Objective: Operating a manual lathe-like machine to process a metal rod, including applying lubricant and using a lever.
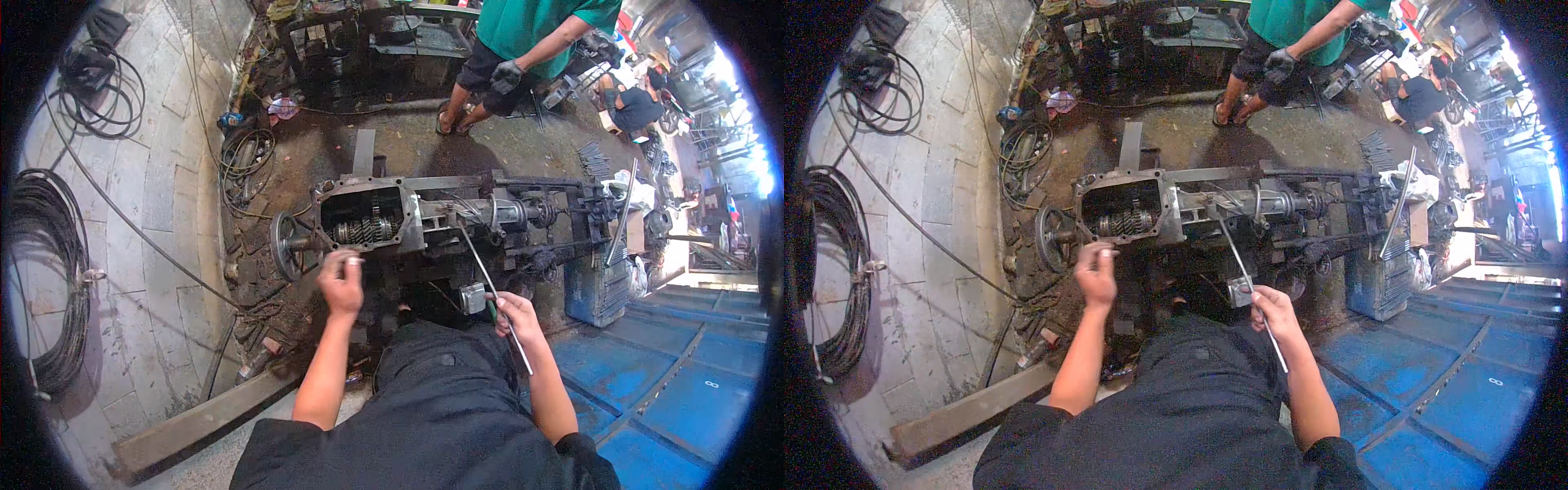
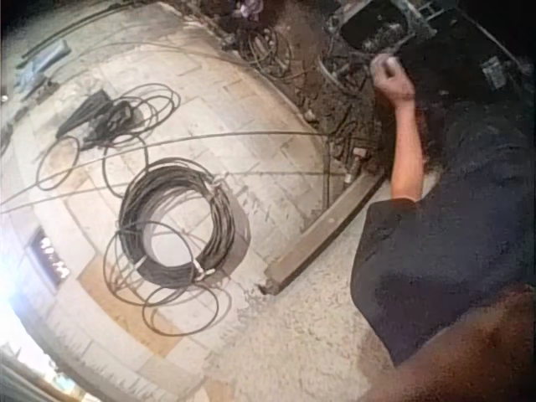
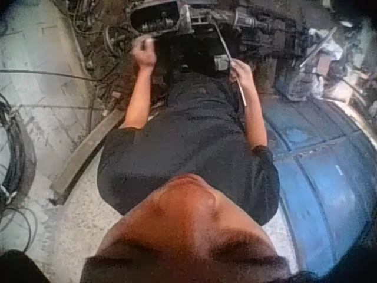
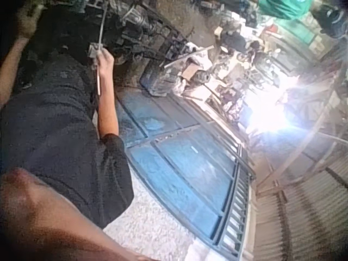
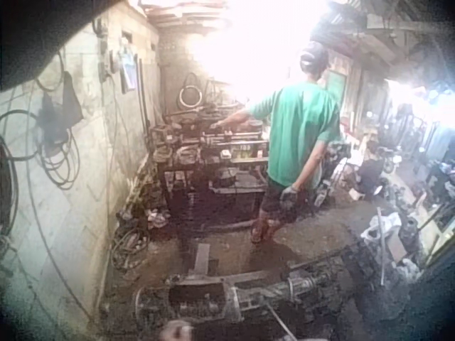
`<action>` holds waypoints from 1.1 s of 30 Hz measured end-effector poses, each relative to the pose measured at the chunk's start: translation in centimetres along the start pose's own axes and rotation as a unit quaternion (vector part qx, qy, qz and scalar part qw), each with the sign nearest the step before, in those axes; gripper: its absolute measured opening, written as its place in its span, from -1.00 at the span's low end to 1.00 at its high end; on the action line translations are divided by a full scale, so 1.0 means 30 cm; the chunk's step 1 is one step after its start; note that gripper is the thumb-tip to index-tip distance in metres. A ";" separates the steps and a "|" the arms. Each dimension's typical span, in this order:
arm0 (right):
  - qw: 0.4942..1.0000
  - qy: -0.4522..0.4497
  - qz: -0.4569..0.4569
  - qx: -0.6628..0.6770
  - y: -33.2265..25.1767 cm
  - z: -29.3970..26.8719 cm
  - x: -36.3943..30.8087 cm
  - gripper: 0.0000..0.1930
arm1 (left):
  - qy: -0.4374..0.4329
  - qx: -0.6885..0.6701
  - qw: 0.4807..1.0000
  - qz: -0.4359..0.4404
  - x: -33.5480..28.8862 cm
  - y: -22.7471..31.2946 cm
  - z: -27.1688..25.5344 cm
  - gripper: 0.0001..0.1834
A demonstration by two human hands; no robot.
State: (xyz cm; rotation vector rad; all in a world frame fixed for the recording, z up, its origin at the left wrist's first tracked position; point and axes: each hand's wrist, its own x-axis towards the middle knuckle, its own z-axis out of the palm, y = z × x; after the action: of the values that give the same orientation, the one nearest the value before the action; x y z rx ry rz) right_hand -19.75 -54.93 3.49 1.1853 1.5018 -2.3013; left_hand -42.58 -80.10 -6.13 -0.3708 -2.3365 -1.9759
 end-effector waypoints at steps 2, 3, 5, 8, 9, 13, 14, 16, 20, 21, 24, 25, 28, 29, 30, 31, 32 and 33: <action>0.999 -0.028 -0.023 -0.030 -0.024 0.045 -0.010 -0.61 | -0.096 0.050 0.991 0.079 -0.020 0.089 0.085 -0.92; 0.999 -0.031 -0.023 -0.031 -0.038 0.075 -0.002 -0.61 | -0.111 0.046 0.990 0.076 -0.028 0.105 0.111 -0.92; 0.996 -0.065 -0.037 -0.039 -0.070 0.149 0.028 -0.59 | -0.117 0.038 0.989 0.080 -0.020 0.111 0.129 -0.91; 0.991 -0.106 -0.039 -0.071 -0.125 0.284 0.111 -0.59 | -0.044 0.077 0.992 0.084 0.054 0.067 0.092 -0.91; 0.992 -0.101 -0.040 -0.064 -0.120 0.319 0.162 -0.59 | -0.012 0.088 0.992 0.090 0.090 0.053 0.063 -0.91; 0.990 -0.014 -0.101 -0.102 -0.033 0.415 0.353 -0.66 | 0.085 0.131 0.985 0.078 0.225 -0.066 -0.105 -0.90; 0.984 0.001 -0.126 -0.126 -0.006 0.420 0.389 -0.67 | 0.095 0.151 0.981 0.082 0.254 -0.083 -0.148 -0.89; 0.894 0.045 -0.206 -0.394 0.046 0.440 0.436 -0.67 | 0.093 0.234 0.961 0.117 0.299 -0.111 -0.217 -0.86; 0.941 0.042 -0.204 -0.266 0.041 0.474 0.448 -0.66 | 0.046 0.351 0.925 0.141 0.320 -0.205 -0.339 -0.84; 0.937 0.026 -0.192 -0.292 0.055 0.476 0.457 -0.68 | 0.000 0.375 0.921 0.102 0.317 -0.224 -0.349 -0.72; 0.932 0.000 -0.217 -0.290 0.064 0.462 0.483 -0.71 | -0.012 0.421 0.895 0.150 0.290 -0.274 -0.326 -0.55; 0.926 -0.023 -0.234 -0.295 0.062 0.438 0.493 -0.71 | -0.027 0.422 0.895 0.142 0.297 -0.291 -0.339 -0.40; 0.970 -0.047 -0.138 -0.194 -0.055 0.428 0.325 -0.68 | -0.024 0.464 0.872 0.157 0.276 -0.260 -0.326 -0.35; 0.987 -0.061 -0.065 -0.135 -0.084 0.414 0.263 -0.63 | -0.028 0.464 0.872 0.153 0.271 -0.258 -0.333 -0.33; 0.994 -0.066 -0.039 -0.077 -0.084 0.373 0.225 -0.58 | -0.032 0.459 0.874 0.155 0.262 -0.242 -0.311 -0.33; 0.998 -0.048 -0.027 -0.035 -0.081 0.330 0.184 -0.57 | -0.020 0.452 0.876 0.166 0.243 -0.224 -0.284 -0.35; 0.999 -0.031 -0.017 0.009 -0.074 0.289 0.143 -0.57 | -0.009 0.447 0.877 0.177 0.221 -0.188 -0.257 -0.36; 0.999 -0.006 -0.018 0.051 -0.059 0.243 0.107 -0.57 | -0.012 0.425 0.886 0.184 0.182 -0.142 -0.207 -0.41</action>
State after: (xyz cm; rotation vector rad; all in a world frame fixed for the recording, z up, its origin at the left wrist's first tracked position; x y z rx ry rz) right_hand -26.69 -59.19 3.93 1.1741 1.4298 -2.4303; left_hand -49.48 -86.04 -8.04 -0.6786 -2.5981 -0.6720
